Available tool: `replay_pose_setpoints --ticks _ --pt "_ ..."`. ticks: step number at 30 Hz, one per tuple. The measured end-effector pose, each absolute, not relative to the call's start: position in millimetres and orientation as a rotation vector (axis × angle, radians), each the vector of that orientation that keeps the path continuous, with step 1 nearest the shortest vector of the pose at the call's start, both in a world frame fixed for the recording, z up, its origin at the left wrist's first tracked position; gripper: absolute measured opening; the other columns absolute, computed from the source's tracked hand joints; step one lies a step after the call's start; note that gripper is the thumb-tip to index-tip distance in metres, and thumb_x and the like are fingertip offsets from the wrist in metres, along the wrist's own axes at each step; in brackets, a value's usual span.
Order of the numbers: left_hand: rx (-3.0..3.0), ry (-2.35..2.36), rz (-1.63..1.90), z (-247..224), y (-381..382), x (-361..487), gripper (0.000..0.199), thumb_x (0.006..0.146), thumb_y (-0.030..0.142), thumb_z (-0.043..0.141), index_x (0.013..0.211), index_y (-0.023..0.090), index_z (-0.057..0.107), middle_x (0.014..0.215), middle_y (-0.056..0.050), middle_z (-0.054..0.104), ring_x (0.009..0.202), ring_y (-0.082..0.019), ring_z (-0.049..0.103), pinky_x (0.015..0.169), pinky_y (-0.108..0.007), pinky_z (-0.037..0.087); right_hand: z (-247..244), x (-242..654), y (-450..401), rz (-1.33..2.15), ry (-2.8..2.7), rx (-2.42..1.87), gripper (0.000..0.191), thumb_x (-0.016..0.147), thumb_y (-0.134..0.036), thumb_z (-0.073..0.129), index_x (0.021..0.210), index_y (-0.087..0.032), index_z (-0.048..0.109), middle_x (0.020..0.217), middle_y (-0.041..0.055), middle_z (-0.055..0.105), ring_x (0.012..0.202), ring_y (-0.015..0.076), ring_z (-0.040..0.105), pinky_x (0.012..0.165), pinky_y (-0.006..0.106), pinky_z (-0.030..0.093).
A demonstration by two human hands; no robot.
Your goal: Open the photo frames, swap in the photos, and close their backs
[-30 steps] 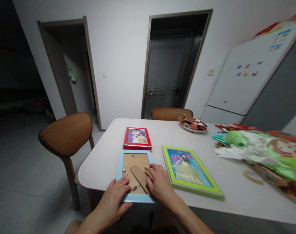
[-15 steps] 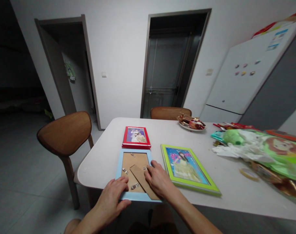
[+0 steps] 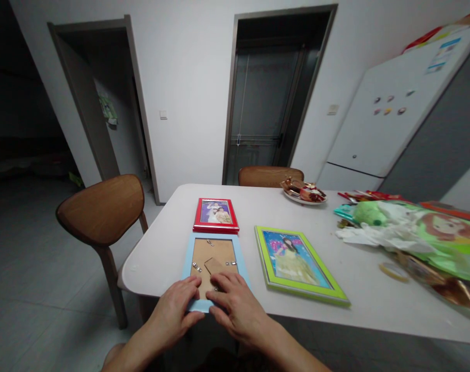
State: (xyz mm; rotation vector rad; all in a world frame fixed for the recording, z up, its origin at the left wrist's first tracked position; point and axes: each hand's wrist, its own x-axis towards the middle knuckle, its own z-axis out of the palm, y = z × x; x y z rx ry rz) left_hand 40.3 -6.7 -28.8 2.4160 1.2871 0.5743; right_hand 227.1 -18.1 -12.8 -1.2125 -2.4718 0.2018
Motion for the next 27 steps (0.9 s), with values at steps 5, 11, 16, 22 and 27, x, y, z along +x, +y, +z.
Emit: replay_pose_setpoints --ticks 5,11,16,22,27 --pt "2.427 1.270 0.602 -32.0 -4.9 40.0 0.039 0.065 0.021 0.063 0.102 0.017 0.051 0.119 -0.010 0.051 0.113 -0.024 0.042 0.096 -0.042 0.032 -16.0 218.1 0.8 0.183 -2.405 -1.224 0.027 0.080 -0.024 0.040 0.103 -0.024 0.056 0.104 0.0056 0.053 0.096 0.0179 0.044 0.083 0.033 0.034" --pt "2.430 1.251 0.608 -30.7 -6.3 37.5 0.037 0.064 0.019 0.064 0.099 0.017 0.052 0.119 -0.009 0.050 0.112 -0.024 0.043 0.096 -0.040 0.033 -21.7 190.4 39.3 0.133 -2.420 -1.363 0.024 0.079 -0.019 0.038 0.091 -0.019 0.059 0.090 0.0058 0.053 0.087 0.0166 0.044 0.076 0.029 0.032" --pt "2.410 1.220 0.633 -30.5 -5.4 35.2 0.033 0.064 0.022 0.065 0.095 0.019 0.053 0.116 -0.008 0.052 0.111 -0.023 0.043 0.095 -0.039 0.034 -20.4 185.4 39.6 0.148 -2.485 -1.317 0.016 0.074 -0.017 0.044 0.080 -0.020 0.058 0.092 0.0037 0.052 0.088 0.0166 0.042 0.075 0.028 0.030" --pt "2.393 1.252 0.587 -27.0 -9.6 34.3 0.036 0.064 0.022 0.065 0.097 0.017 0.052 0.119 -0.009 0.050 0.112 -0.023 0.041 0.097 -0.038 0.031 -23.6 192.6 57.2 0.205 -2.300 -1.434 0.024 0.077 -0.019 0.041 0.093 -0.020 0.059 0.092 0.0052 0.057 0.087 0.0156 0.047 0.074 0.026 0.032" --pt "2.394 1.276 0.548 -25.5 -16.2 34.5 0.047 0.062 0.022 0.066 0.106 0.017 0.048 0.121 -0.010 0.049 0.114 -0.023 0.040 0.097 -0.040 0.031 -30.8 201.0 102.3 0.234 -1.994 -1.750 0.021 0.076 -0.027 0.045 0.075 -0.016 0.063 0.075 0.0062 0.062 0.064 0.0131 0.051 0.056 0.023 0.032"
